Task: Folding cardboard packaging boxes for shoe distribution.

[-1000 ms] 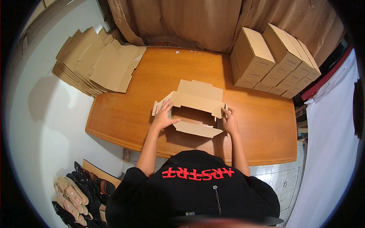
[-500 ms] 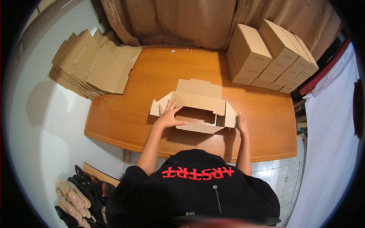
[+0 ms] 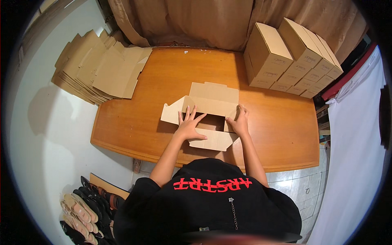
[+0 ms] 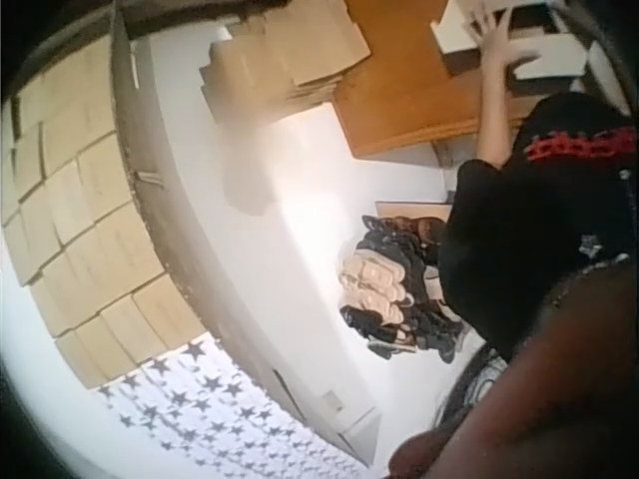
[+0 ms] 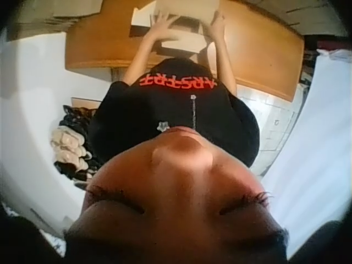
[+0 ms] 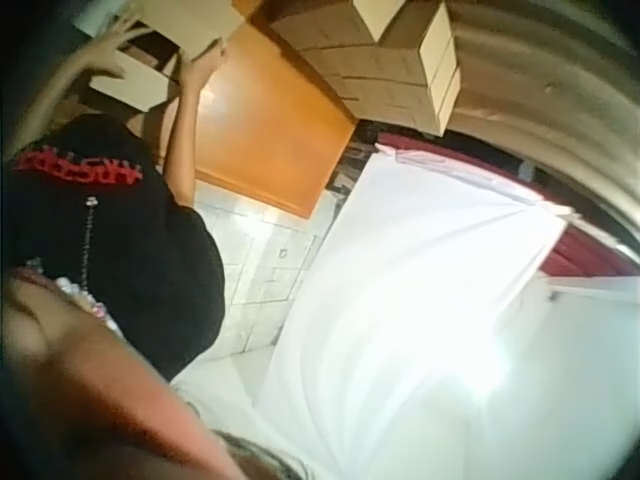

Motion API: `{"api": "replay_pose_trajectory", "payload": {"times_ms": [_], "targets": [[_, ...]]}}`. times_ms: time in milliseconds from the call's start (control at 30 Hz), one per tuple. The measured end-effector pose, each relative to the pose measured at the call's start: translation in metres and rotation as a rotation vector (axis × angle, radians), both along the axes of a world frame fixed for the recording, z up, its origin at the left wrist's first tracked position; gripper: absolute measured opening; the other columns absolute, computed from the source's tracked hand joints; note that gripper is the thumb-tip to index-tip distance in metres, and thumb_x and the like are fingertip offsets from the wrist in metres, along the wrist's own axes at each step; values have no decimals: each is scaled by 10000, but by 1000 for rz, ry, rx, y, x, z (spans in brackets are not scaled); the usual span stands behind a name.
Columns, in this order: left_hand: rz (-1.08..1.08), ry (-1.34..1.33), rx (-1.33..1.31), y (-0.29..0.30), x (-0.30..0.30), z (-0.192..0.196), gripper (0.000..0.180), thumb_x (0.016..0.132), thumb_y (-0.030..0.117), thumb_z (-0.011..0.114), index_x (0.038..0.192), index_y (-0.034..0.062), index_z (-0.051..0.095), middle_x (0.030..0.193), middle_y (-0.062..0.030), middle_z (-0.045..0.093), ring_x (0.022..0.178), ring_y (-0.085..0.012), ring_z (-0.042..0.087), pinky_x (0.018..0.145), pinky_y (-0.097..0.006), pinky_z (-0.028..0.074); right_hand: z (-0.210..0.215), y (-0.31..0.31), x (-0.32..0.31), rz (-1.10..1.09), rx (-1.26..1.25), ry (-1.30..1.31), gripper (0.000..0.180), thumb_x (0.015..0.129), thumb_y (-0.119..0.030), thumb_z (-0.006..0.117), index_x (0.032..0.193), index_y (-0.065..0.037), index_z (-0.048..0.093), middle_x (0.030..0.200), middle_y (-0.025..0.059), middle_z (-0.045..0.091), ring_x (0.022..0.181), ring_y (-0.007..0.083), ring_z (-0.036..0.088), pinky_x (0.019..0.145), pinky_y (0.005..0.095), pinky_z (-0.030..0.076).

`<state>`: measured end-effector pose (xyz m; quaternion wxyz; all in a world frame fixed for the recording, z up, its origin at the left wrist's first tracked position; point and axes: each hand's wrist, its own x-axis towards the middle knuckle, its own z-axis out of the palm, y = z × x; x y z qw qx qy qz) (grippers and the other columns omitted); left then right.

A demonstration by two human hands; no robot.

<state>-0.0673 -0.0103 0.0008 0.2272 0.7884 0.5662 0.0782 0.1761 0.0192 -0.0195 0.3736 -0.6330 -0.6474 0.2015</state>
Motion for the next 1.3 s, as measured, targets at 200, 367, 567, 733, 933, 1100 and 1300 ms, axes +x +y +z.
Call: {"api": "replay_pose_trajectory", "payload": {"times_ms": [200, 367, 567, 733, 933, 1100, 1300], "targets": [[35, -3, 6, -4, -1, 0, 1016, 432, 628, 739, 1324, 251, 428, 1494, -143, -1, 1359, -370, -90, 1015, -624, -78, 23, -1, -25, -196, -293, -268, 853, 625, -204, 781, 1307, -108, 278, 1243, 240, 367, 1020, 414, 507, 821, 473, 446], [264, 22, 112, -8, -15, 23, 886, 540, 566, 727, 1293, 175, 469, 1486, -169, 41, 1355, -387, -73, 1006, -634, -73, 23, -1, -28, -265, -336, -454, 882, 622, -203, 785, 1317, -126, 247, 1221, 220, 380, 971, 394, 542, 760, 491, 451], [700, 21, 206, -14, -50, 28, 803, 685, 389, 704, 1333, 82, 343, 1433, -182, 212, 1323, -390, 142, 1008, -643, 11, 27, 7, -28, -239, -377, -397, 943, 600, -275, 794, 1329, -105, 220, 1230, 219, 357, 942, 394, 552, 752, 491, 452], [752, -308, 107, -13, -57, 37, 742, 744, 340, 669, 1332, 67, 308, 1295, -142, 459, 1195, -306, 430, 1033, -592, 101, 36, 11, -27, -171, -357, -396, 1007, 556, -326, 813, 1339, -100, 221, 1259, 233, 329, 987, 409, 519, 765, 494, 452], [210, -471, 182, -11, -29, 27, 547, 785, 461, 591, 1166, 72, 534, 1179, -88, 574, 1224, -275, 415, 1068, -501, 145, 26, 13, -24, -138, -281, -448, 1004, 550, -381, 803, 1344, -83, 265, 1312, 259, 270, 1064, 410, 461, 782, 497, 455], [163, -281, 14, -4, -20, 11, 668, 763, 569, 560, 1224, 89, 505, 1230, -61, 548, 1298, -253, 310, 1058, -563, 92, 18, 14, -21, -119, -232, -456, 970, 564, -409, 780, 1330, -68, 291, 1302, 264, 273, 1060, 406, 462, 766, 473, 469], [142, -202, -129, 2, -18, 9, 750, 758, 629, 511, 1291, 106, 450, 1278, -39, 512, 1344, -234, 197, 1053, -576, 32, 22, 11, -22, -109, -198, -454, 924, 584, -447, 744, 1296, -36, 323, 1263, 269, 301, 1040, 403, 470, 760, 456, 474]]}}
